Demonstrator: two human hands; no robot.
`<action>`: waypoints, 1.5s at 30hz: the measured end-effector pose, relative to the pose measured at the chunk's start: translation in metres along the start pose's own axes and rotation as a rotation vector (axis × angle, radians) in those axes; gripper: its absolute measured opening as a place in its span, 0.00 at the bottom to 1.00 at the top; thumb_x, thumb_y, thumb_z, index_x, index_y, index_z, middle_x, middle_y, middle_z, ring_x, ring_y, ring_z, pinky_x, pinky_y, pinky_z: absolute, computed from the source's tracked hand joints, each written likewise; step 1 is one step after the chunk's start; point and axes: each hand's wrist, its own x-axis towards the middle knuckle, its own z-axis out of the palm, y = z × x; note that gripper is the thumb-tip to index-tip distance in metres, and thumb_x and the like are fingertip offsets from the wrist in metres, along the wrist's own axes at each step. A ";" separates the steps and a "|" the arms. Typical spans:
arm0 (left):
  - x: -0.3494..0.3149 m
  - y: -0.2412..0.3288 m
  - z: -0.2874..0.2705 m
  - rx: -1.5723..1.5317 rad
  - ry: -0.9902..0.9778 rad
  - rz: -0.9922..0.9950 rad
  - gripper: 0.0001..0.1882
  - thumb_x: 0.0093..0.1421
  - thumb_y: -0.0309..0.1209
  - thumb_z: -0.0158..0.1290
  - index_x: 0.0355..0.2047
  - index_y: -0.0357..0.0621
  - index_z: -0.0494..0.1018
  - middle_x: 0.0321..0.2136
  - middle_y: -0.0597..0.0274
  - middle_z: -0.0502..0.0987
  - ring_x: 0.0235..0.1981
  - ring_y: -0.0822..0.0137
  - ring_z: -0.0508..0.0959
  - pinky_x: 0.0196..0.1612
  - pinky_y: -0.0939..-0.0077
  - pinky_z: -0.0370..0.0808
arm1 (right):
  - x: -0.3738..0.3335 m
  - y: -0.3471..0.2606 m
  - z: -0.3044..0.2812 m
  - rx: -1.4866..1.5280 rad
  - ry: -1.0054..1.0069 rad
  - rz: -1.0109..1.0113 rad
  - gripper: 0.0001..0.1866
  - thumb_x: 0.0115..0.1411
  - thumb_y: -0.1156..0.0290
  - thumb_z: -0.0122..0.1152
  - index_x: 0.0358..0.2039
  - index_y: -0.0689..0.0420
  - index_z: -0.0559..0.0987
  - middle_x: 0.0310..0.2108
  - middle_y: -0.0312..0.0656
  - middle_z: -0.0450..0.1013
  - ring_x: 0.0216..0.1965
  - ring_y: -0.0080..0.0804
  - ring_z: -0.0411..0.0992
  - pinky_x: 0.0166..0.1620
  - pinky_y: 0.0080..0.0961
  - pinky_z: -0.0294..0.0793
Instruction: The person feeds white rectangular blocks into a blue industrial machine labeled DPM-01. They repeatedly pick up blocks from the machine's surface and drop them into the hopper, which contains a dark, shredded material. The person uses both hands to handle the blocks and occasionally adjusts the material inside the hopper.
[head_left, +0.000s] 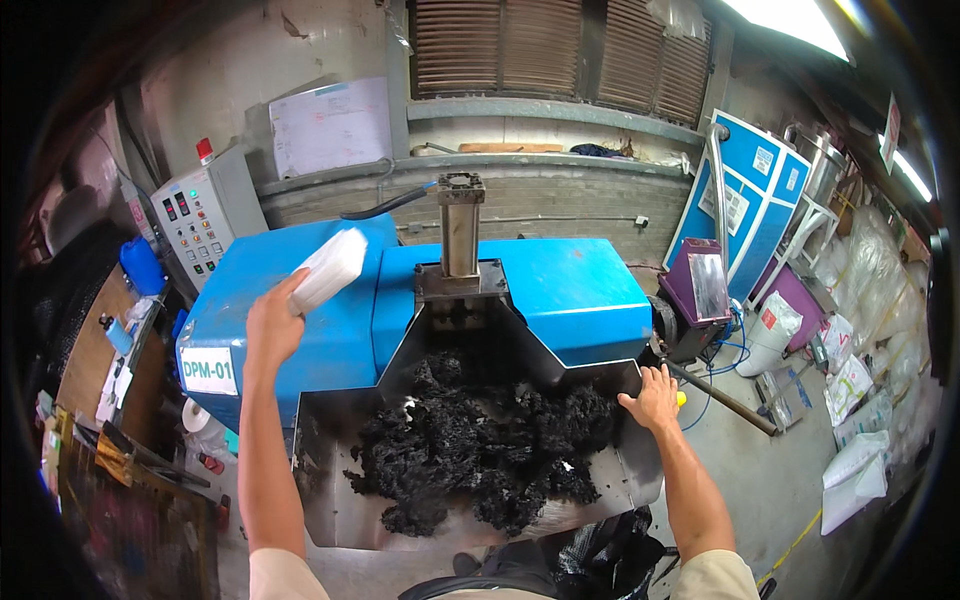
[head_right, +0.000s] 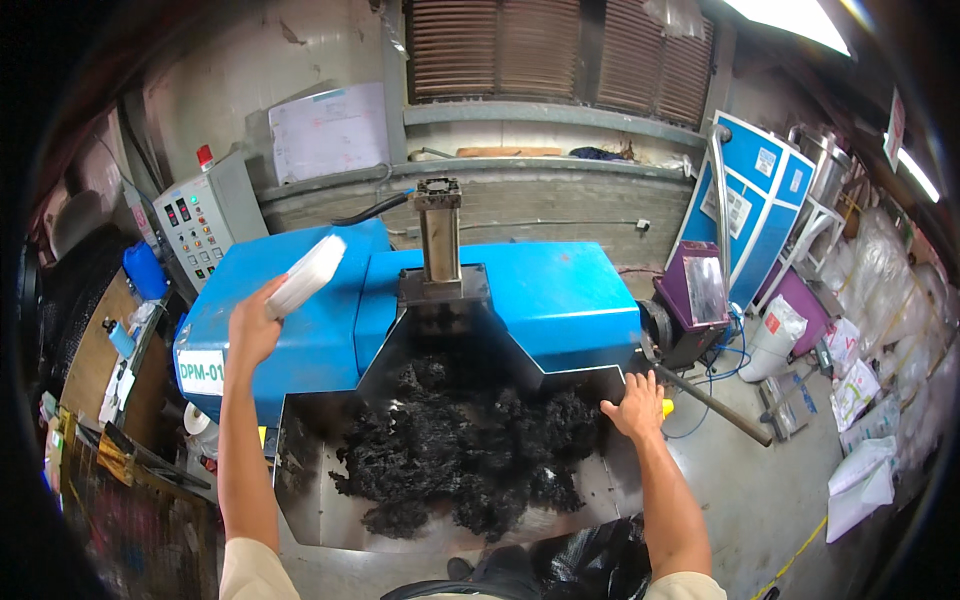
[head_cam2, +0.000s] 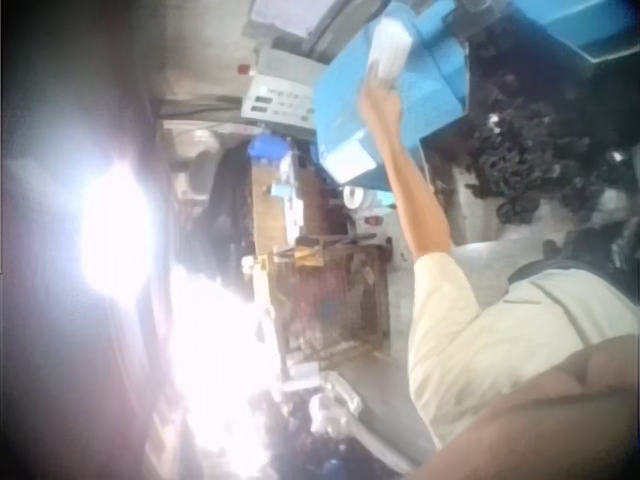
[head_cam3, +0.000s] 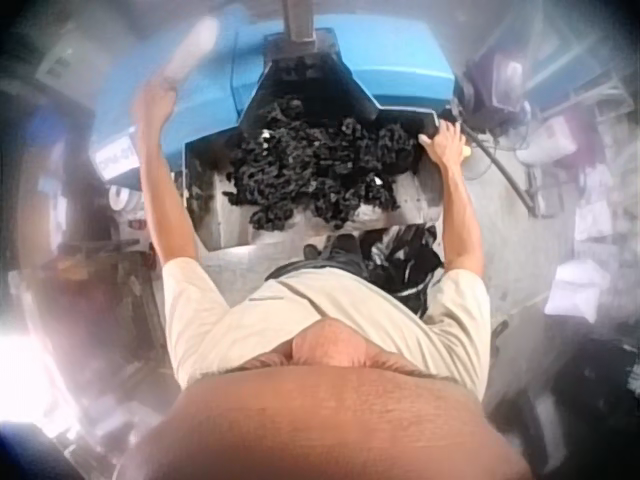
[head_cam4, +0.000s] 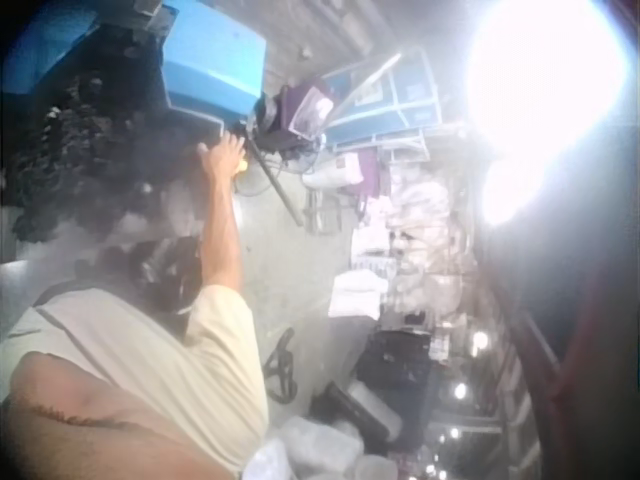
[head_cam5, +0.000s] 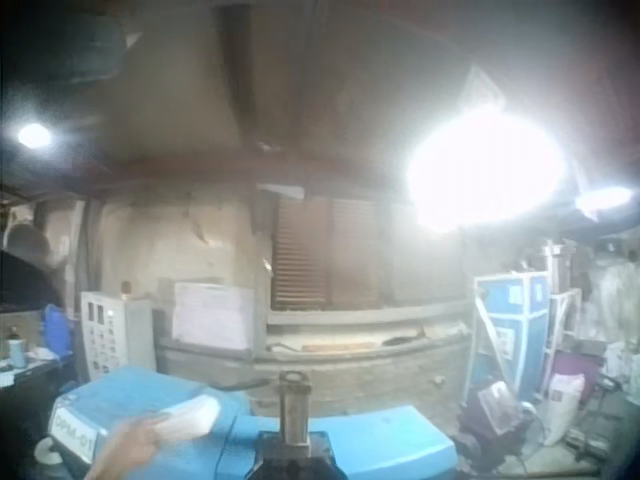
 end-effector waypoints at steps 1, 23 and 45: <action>0.010 -0.017 0.011 0.073 -0.092 -0.027 0.35 0.60 0.19 0.60 0.68 0.61 0.76 0.56 0.43 0.82 0.57 0.47 0.83 0.62 0.53 0.79 | 0.000 0.000 0.000 -0.016 -0.004 -0.007 0.49 0.56 0.47 0.75 0.72 0.61 0.68 0.73 0.53 0.65 0.80 0.57 0.51 0.78 0.58 0.50; 0.043 -0.072 0.149 0.448 -0.553 -0.387 0.62 0.57 0.22 0.62 0.83 0.73 0.38 0.83 0.41 0.32 0.79 0.21 0.34 0.65 0.00 0.40 | 0.006 0.008 0.008 -0.032 0.009 -0.013 0.42 0.58 0.48 0.75 0.66 0.62 0.75 0.70 0.50 0.71 0.78 0.54 0.56 0.77 0.55 0.53; 0.039 -0.068 0.146 0.451 -0.539 -0.369 0.60 0.59 0.23 0.61 0.83 0.72 0.38 0.82 0.39 0.33 0.79 0.20 0.33 0.65 -0.01 0.39 | 0.006 0.005 0.004 -0.031 -0.017 0.010 0.41 0.58 0.49 0.75 0.65 0.62 0.76 0.68 0.49 0.73 0.77 0.54 0.58 0.77 0.52 0.54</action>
